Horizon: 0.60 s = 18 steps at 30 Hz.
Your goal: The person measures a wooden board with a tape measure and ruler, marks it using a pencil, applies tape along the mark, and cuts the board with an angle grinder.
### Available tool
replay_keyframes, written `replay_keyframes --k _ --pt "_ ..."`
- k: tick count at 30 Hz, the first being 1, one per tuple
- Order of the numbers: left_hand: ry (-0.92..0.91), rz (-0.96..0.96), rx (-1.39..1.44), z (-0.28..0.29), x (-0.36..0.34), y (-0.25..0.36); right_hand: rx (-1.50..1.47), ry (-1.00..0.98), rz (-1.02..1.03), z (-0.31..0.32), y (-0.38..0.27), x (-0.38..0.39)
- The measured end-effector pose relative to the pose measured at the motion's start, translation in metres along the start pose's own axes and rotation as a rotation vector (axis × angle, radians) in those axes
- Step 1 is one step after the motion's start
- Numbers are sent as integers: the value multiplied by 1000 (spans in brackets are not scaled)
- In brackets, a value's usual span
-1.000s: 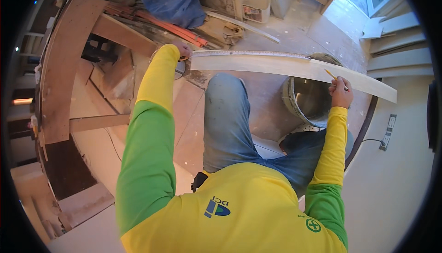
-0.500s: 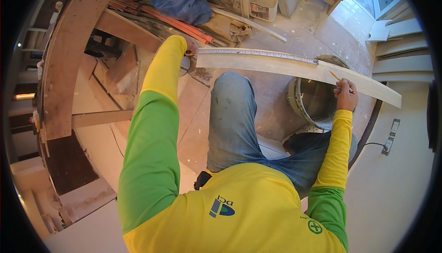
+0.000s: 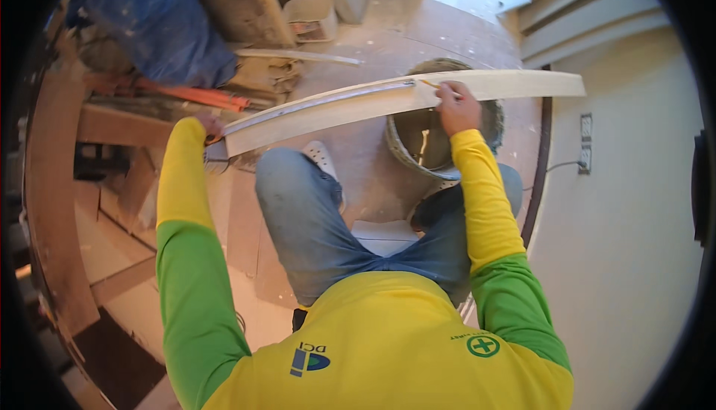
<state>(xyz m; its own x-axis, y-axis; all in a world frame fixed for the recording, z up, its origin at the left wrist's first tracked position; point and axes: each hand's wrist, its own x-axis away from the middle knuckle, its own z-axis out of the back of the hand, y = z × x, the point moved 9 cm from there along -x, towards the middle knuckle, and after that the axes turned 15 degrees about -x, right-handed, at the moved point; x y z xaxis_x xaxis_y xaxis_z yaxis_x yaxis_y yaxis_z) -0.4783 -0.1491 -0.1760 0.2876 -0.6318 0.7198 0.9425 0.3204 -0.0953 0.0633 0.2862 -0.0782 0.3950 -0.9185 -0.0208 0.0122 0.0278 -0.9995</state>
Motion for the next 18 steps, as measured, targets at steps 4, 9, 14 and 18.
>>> replay_keyframes --k 4,9,14,18 --pt "-6 144 602 19 -48 85 143 61 36 37 24 -7" --pt "-27 284 763 24 3 71 236 -5 8 7 6 0" --pt "22 330 798 32 4 84 260 0 83 7 0 2" --pt "35 309 790 32 7 82 303 -21 56 6 -2 3"
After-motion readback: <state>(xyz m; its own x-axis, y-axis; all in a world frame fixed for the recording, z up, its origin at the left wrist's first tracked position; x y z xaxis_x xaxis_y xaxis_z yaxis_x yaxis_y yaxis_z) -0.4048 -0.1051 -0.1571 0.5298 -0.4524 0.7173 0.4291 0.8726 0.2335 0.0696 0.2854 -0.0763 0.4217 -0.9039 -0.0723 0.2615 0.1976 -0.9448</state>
